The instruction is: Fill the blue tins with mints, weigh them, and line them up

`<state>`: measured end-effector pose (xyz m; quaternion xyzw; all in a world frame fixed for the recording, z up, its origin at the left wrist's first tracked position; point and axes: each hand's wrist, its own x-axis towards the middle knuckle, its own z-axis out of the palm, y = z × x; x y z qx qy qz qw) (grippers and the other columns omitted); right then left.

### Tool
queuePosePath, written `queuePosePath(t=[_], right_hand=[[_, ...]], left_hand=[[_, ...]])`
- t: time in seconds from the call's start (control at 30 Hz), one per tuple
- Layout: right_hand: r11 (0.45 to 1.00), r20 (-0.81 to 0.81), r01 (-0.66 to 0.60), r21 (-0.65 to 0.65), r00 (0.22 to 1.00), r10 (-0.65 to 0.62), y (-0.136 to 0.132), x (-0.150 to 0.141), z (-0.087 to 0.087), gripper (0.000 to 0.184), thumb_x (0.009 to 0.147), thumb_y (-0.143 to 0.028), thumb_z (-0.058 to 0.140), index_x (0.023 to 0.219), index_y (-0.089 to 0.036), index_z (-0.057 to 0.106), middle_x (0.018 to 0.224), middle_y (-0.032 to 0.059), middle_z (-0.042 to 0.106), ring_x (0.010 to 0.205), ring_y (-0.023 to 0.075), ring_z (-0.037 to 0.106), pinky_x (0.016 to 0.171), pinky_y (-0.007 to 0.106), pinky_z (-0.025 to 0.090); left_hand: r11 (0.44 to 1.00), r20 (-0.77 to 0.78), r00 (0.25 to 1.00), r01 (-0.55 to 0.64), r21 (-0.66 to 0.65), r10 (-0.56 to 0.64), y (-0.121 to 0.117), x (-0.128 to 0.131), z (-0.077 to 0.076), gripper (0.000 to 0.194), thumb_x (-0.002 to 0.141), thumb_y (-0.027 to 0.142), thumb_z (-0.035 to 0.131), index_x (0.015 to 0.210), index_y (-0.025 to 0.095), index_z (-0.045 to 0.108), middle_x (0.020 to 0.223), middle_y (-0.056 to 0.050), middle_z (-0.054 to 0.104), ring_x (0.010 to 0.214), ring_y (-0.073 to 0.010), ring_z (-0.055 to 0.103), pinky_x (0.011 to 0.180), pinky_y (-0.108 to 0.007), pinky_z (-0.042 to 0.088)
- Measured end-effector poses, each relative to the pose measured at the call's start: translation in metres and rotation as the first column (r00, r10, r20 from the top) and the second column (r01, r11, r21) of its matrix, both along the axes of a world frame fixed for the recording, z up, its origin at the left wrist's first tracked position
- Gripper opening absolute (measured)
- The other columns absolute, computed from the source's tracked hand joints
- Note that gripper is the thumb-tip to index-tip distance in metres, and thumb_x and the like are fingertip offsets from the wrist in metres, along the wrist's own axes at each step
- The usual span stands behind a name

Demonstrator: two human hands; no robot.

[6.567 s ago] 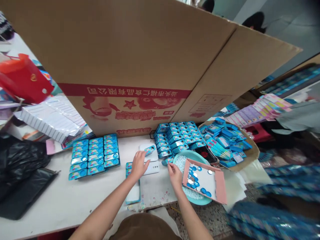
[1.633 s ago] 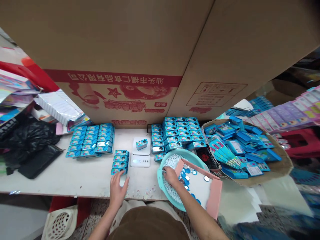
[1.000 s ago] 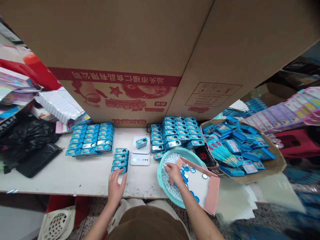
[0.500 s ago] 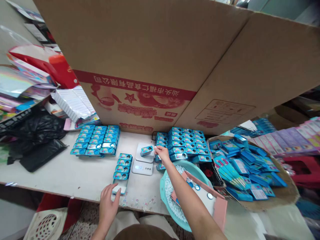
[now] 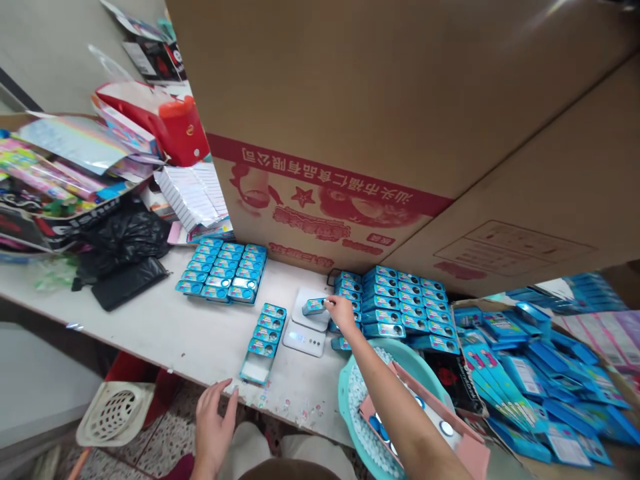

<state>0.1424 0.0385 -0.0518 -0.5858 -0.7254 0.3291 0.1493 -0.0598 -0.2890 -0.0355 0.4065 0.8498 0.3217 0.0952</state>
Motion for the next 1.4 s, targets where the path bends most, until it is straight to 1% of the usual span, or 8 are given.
queuePosePath(t=[0.3, 0.6, 0.73, 0.83, 0.93, 1.13, 1.3, 1.4], right_hand=[[0.988, 0.279, -0.144, 0.049, 0.952, 0.125, -0.003, -0.009, 0.012, 0.019, 0.077, -0.013, 0.056, 0.083, -0.015, 0.073, 0.090, 0.0110, 0.068, 0.081, 0.0175, 0.061, 0.072, 0.022, 0.039], [0.979, 0.306, -0.173, 0.103, 0.942, 0.134, -0.002, -0.015, 0.014, 0.020, 0.072, -0.014, 0.062, 0.089, -0.016, 0.071, 0.093, 0.0084, 0.066, 0.080, 0.0161, 0.060, 0.073, 0.021, 0.040], [0.980, 0.291, -0.147, 0.133, 0.951, 0.103, -0.008, -0.009, 0.025, 0.017, 0.078, -0.019, 0.057, 0.089, -0.016, 0.070, 0.092, 0.0075, 0.067, 0.080, 0.0158, 0.060, 0.072, 0.022, 0.039], [0.982, 0.281, -0.098, 0.161, 0.958, 0.050, -0.030, 0.013, 0.035, 0.022, 0.085, -0.029, 0.050, 0.082, -0.017, 0.068, 0.084, 0.0064, 0.067, 0.076, 0.0159, 0.060, 0.067, 0.022, 0.038], [0.984, 0.330, -0.011, 0.180, 0.943, -0.050, -0.074, 0.049, 0.035, 0.034, 0.088, -0.037, 0.045, 0.070, -0.017, 0.066, 0.073, 0.0069, 0.067, 0.067, 0.0166, 0.060, 0.060, 0.023, 0.035], [1.000, 0.470, 0.030, 0.001, 0.882, -0.027, -0.163, 0.101, -0.007, 0.032, 0.089, -0.023, 0.040, 0.074, -0.015, 0.068, 0.076, 0.0110, 0.070, 0.071, 0.0192, 0.064, 0.062, 0.025, 0.038], [0.997, 0.416, 0.075, -0.004, 0.907, -0.067, -0.177, 0.109, -0.028, 0.033, 0.085, -0.013, 0.037, 0.087, -0.015, 0.070, 0.086, 0.0113, 0.070, 0.082, 0.0197, 0.065, 0.071, 0.025, 0.042], [0.991, 0.356, 0.131, 0.015, 0.926, -0.128, -0.180, 0.110, -0.027, 0.033, 0.085, -0.016, 0.038, 0.094, -0.013, 0.069, 0.090, 0.0121, 0.069, 0.086, 0.0211, 0.064, 0.075, 0.027, 0.044]], left_hand=[[1.000, 0.023, 1.000, -0.007, 0.009, 0.007, 0.001, -0.007, 0.001, 0.037, 0.080, 0.051, 0.049, 0.097, 0.020, 0.061, 0.097, -0.008, 0.064, 0.099, -0.0244, 0.055, 0.094, -0.042, 0.041], [0.999, 0.049, 0.998, -0.045, 0.017, 0.044, -0.013, -0.010, 0.002, 0.040, 0.079, 0.054, 0.049, 0.095, 0.020, 0.062, 0.095, -0.008, 0.064, 0.097, -0.0249, 0.055, 0.092, -0.043, 0.042], [0.998, 0.064, 0.996, -0.062, 0.022, 0.061, -0.015, -0.008, 0.005, 0.040, 0.079, 0.054, 0.048, 0.095, 0.019, 0.061, 0.096, -0.008, 0.064, 0.097, -0.0245, 0.055, 0.092, -0.042, 0.042], [0.997, 0.079, 0.994, -0.082, 0.016, 0.080, -0.017, -0.008, 0.008, 0.041, 0.080, 0.055, 0.047, 0.096, 0.019, 0.061, 0.098, -0.008, 0.064, 0.098, -0.0243, 0.055, 0.092, -0.042, 0.042], [0.996, 0.089, 0.992, -0.092, 0.006, 0.091, -0.018, -0.010, 0.010, 0.043, 0.079, 0.056, 0.046, 0.094, 0.019, 0.062, 0.097, -0.009, 0.064, 0.097, -0.0246, 0.056, 0.093, -0.043, 0.042], [0.999, 0.093, 0.995, -0.042, -0.007, 0.043, -0.013, -0.016, 0.009, 0.040, 0.079, 0.054, 0.047, 0.094, 0.019, 0.062, 0.096, -0.008, 0.064, 0.097, -0.0245, 0.056, 0.091, -0.042, 0.043], [0.996, 0.023, 0.995, 0.092, 0.013, -0.092, 0.009, -0.019, 0.010, 0.035, 0.081, 0.048, 0.049, 0.096, 0.020, 0.061, 0.097, -0.008, 0.064, 0.097, -0.0240, 0.056, 0.091, -0.041, 0.044], [0.955, -0.036, 0.955, 0.297, 0.029, -0.296, 0.055, -0.009, 0.013, 0.030, 0.084, 0.042, 0.048, 0.099, 0.019, 0.060, 0.100, -0.008, 0.064, 0.102, -0.0241, 0.055, 0.092, -0.041, 0.043]])
